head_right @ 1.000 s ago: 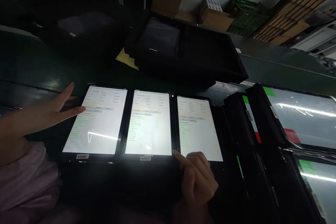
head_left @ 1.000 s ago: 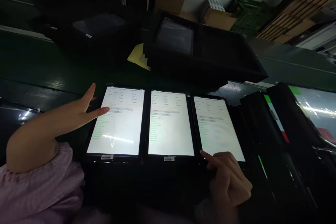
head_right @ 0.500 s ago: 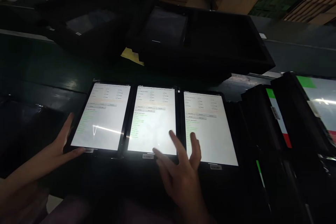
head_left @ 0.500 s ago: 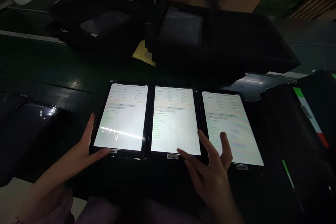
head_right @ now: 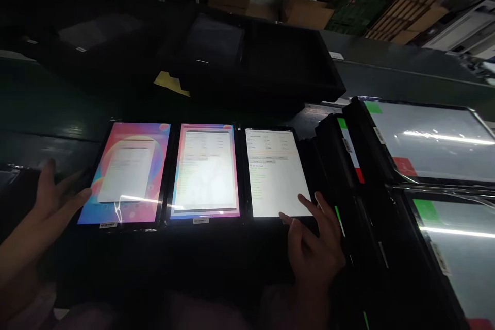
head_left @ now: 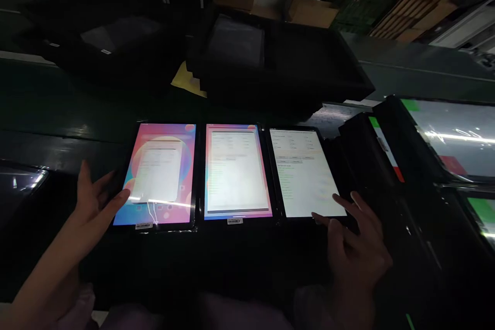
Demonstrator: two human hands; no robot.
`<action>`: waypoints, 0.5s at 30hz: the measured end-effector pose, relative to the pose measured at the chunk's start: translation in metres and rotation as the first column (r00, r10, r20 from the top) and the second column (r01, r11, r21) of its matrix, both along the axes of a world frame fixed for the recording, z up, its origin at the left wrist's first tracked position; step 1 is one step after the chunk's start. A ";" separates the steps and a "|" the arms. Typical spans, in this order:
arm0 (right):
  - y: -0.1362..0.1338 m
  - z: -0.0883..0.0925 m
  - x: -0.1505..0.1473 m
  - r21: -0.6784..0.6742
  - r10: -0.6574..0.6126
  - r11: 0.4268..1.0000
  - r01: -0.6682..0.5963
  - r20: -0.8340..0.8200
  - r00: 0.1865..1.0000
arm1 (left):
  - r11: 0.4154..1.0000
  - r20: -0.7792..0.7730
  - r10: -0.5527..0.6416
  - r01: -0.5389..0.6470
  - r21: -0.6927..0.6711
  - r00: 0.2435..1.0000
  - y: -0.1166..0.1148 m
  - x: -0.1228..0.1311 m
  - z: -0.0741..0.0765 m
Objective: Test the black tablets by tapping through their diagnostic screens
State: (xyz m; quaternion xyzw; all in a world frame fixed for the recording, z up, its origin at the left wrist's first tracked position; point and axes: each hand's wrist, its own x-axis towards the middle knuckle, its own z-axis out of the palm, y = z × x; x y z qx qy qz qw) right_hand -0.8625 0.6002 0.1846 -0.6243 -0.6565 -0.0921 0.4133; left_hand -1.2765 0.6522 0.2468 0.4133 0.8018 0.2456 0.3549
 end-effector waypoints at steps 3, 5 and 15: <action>0.003 -0.006 0.000 -0.075 -0.068 0.995 0.065 -0.035 0.997 | 0.998 -0.013 -0.001 0.001 -0.067 1.000 -0.003 -0.003 0.006; 0.003 -0.008 -0.001 -0.102 -0.084 0.992 0.076 -0.069 0.994 | 0.997 -0.005 -0.004 0.004 -0.076 1.000 -0.005 -0.003 0.008; 0.000 -0.005 -0.013 -0.014 0.079 0.997 -0.081 -0.135 0.988 | 0.990 0.010 0.003 -0.001 -0.140 1.000 -0.008 -0.018 0.010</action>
